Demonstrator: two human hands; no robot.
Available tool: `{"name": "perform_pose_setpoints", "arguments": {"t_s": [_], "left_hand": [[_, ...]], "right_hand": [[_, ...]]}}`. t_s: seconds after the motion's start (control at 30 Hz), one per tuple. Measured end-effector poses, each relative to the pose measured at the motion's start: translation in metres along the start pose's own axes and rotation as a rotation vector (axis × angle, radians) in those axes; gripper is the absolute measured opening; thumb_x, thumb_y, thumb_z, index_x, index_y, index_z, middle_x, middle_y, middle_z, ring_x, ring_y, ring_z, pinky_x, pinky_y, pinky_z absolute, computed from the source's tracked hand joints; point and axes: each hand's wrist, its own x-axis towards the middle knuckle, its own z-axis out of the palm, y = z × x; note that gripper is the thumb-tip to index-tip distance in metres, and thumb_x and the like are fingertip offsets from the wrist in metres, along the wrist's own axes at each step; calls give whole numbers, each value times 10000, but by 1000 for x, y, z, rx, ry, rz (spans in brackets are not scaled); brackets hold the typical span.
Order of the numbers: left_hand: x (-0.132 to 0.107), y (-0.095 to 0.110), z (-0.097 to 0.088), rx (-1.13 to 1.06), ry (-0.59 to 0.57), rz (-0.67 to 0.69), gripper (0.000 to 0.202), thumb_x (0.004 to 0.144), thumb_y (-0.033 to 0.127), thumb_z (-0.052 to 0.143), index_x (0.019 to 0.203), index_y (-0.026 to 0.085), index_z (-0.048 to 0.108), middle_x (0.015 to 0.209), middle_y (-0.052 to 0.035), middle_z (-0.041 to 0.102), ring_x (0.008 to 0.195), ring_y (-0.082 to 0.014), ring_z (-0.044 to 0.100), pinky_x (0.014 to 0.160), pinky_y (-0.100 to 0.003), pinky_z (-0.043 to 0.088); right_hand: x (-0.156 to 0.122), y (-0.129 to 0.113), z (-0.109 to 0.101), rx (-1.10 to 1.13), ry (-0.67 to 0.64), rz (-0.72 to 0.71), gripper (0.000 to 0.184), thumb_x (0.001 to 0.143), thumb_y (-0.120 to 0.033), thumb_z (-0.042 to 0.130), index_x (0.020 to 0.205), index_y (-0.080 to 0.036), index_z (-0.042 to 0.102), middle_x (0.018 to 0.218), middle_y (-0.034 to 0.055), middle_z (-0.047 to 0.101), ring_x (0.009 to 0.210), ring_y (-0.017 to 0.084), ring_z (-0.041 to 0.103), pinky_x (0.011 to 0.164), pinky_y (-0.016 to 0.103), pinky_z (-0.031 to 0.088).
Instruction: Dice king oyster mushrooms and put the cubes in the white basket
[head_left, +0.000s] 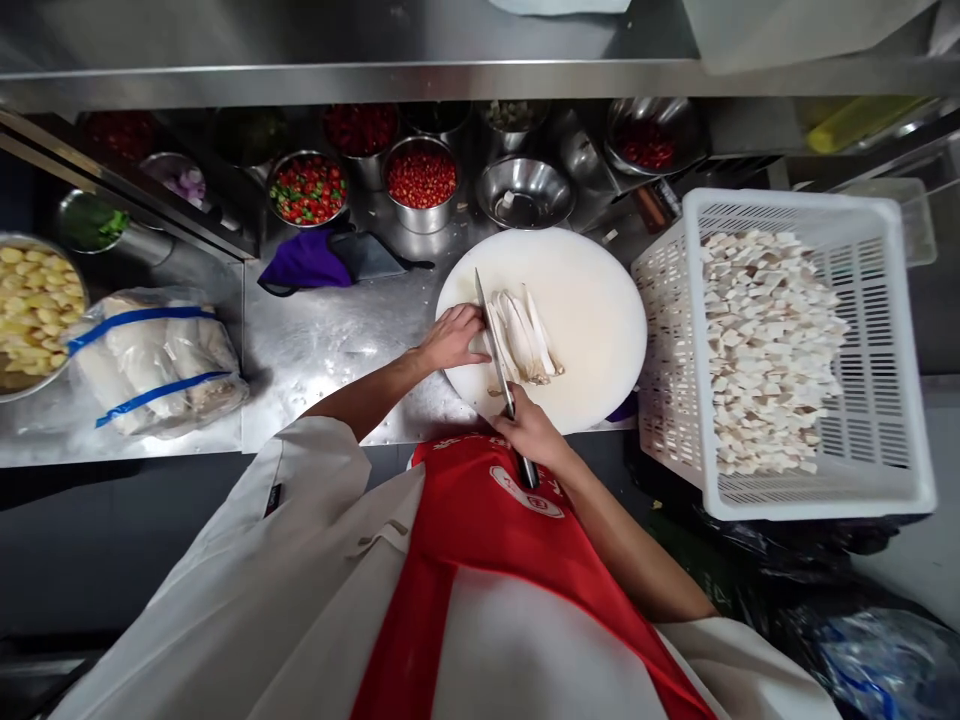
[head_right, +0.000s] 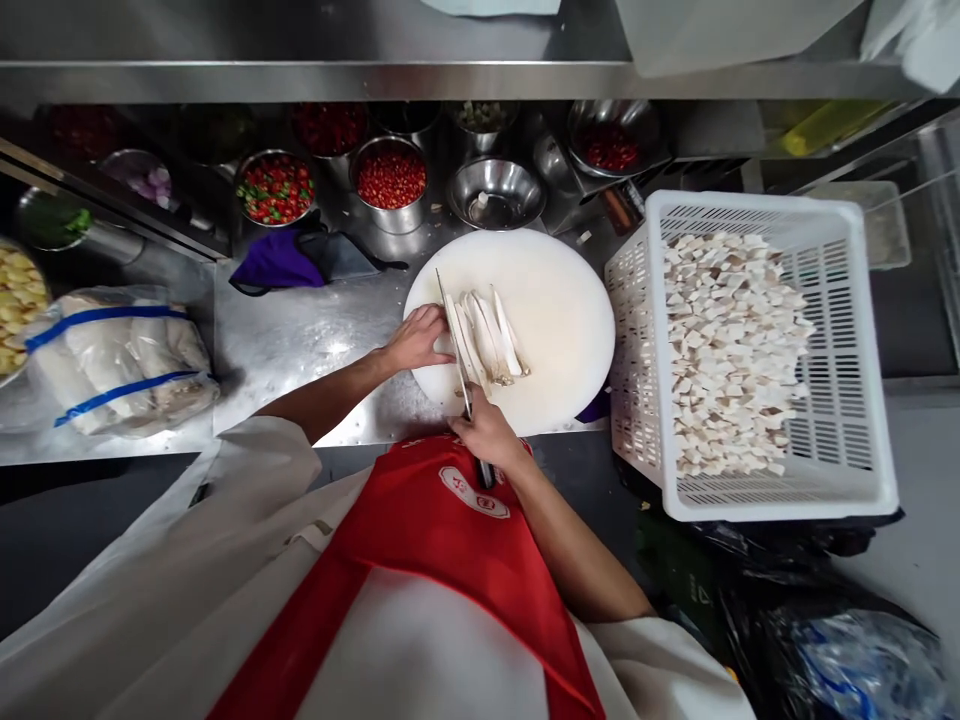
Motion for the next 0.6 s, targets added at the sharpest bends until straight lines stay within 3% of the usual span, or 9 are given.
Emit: {"name": "perform_pose_setpoints", "arguments": {"t_s": [0.1, 0.17, 0.3, 0.47, 0.6], "left_hand": [[-1, 0, -2, 23, 0, -16, 604, 722, 552, 761, 1129, 128, 625, 1201, -148, 541, 1199, -328, 479, 1053, -447, 408], [-3, 1, -4, 27, -8, -9, 609, 737, 555, 745, 1152, 128, 615, 1228, -151, 530, 1219, -330, 467, 1070, -450, 394], [-4, 7, -9, 52, -34, 17, 651, 738, 570, 737, 1207, 143, 589, 1291, -158, 509, 1259, -336, 436, 1099, -476, 358], [5, 16, -17, 127, -81, 42, 665, 726, 582, 741, 1195, 132, 603, 1303, -172, 522, 1258, -338, 444, 1115, -476, 327], [24, 23, -28, 139, -169, 162, 682, 744, 501, 748, 1296, 145, 560, 1389, -195, 490, 1337, -360, 397, 1148, -500, 272]], "right_hand": [[7, 2, 10, 438, -85, 114, 766, 762, -287, 547, 1462, -208, 248, 696, -42, 642, 459, 155, 519, 458, 263, 430], [10, 3, 12, 568, -114, 182, 807, 710, -276, 546, 1456, -189, 253, 663, -46, 642, 402, 137, 461, 382, 243, 375], [8, -2, 1, 595, -81, 175, 797, 663, -249, 525, 1426, -138, 323, 562, -61, 599, 363, 123, 419, 343, 222, 329], [-20, -10, -25, 572, -6, 43, 763, 643, -195, 500, 1399, -153, 404, 504, -106, 527, 365, 114, 430, 368, 217, 354], [-55, -1, -46, 628, 147, -115, 550, 670, -170, 519, 1220, -187, 506, 541, -109, 539, 377, 98, 444, 402, 218, 370]]}}
